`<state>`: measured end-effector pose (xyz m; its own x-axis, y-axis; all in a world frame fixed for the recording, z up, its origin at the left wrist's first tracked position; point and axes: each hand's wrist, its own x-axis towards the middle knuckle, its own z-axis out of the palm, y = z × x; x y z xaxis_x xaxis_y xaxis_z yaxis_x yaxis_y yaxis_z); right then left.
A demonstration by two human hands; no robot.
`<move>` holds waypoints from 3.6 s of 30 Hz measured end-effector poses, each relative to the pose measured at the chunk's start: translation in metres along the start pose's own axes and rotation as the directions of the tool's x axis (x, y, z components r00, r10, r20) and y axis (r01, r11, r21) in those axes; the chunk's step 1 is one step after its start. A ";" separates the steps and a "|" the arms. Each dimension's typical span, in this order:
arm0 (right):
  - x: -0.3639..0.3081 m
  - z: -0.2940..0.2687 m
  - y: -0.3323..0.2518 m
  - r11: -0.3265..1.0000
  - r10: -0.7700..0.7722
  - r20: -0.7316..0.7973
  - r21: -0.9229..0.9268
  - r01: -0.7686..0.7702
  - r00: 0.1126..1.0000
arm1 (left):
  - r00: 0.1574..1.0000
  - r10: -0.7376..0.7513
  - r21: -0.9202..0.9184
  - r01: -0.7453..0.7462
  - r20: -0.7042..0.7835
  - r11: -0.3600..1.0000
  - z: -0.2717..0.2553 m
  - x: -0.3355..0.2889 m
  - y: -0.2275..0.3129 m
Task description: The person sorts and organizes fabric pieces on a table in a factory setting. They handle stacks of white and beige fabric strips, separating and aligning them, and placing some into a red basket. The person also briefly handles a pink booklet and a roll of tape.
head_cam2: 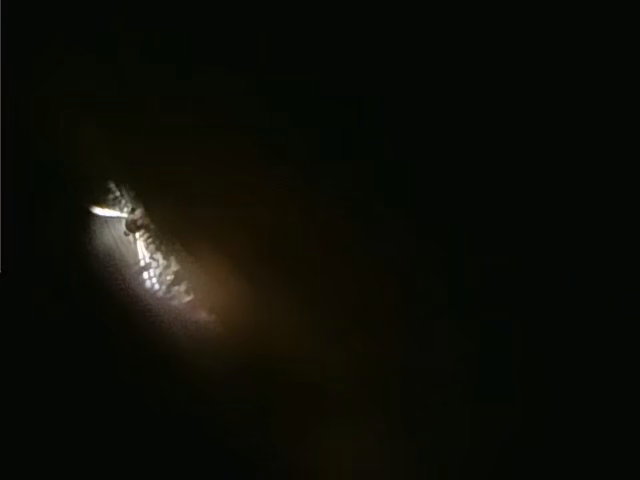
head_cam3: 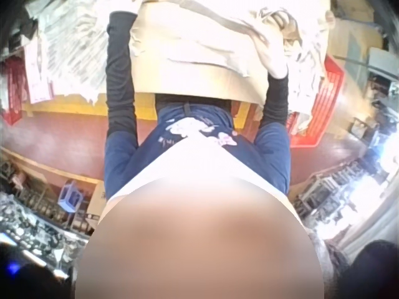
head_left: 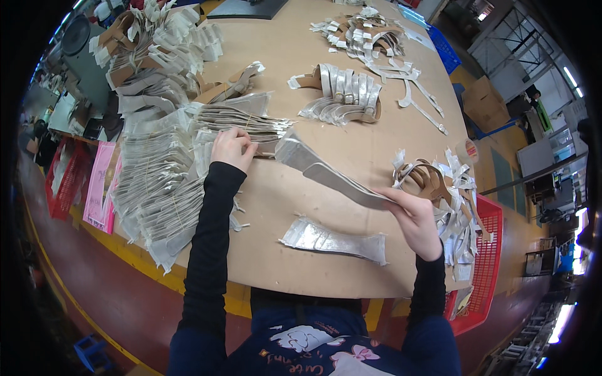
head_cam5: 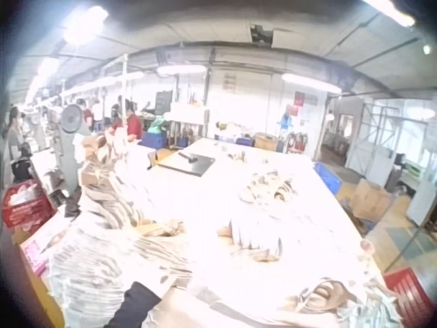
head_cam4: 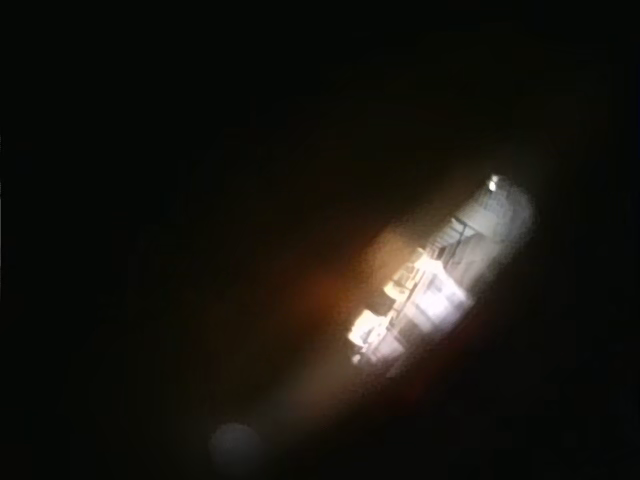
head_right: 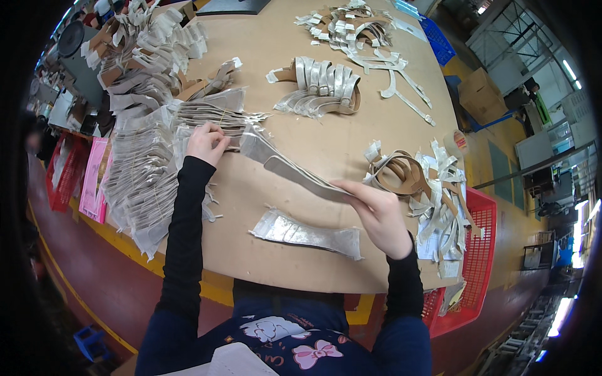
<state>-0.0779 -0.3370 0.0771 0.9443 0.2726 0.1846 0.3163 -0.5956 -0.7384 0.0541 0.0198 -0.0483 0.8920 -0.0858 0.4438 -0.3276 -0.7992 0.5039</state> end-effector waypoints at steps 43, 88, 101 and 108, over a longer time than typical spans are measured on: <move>0.122 0.135 0.077 0.959 -0.204 0.151 0.228 0.166 0.967 | 0.995 0.073 0.057 -0.076 0.062 0.995 -0.019 0.001 0.022; 0.135 0.151 0.084 0.967 -0.196 0.151 0.191 0.166 0.969 | 0.991 0.068 0.088 -0.078 0.118 0.993 -0.016 0.001 0.026; 0.133 0.151 0.083 0.903 -0.430 0.032 0.010 0.429 0.902 | 0.968 0.168 0.027 -0.176 0.186 0.984 -0.019 0.009 0.025; 0.146 0.152 0.087 0.939 -0.342 0.142 0.028 0.342 0.929 | 0.971 0.217 0.108 -0.228 0.104 0.968 -0.018 0.011 0.030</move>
<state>0.0740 -0.2341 -0.0589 0.7561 0.5639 0.3321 0.6170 -0.4453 -0.6488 0.0483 0.0058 -0.0146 0.8273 -0.3186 0.4626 -0.4865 -0.8182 0.3065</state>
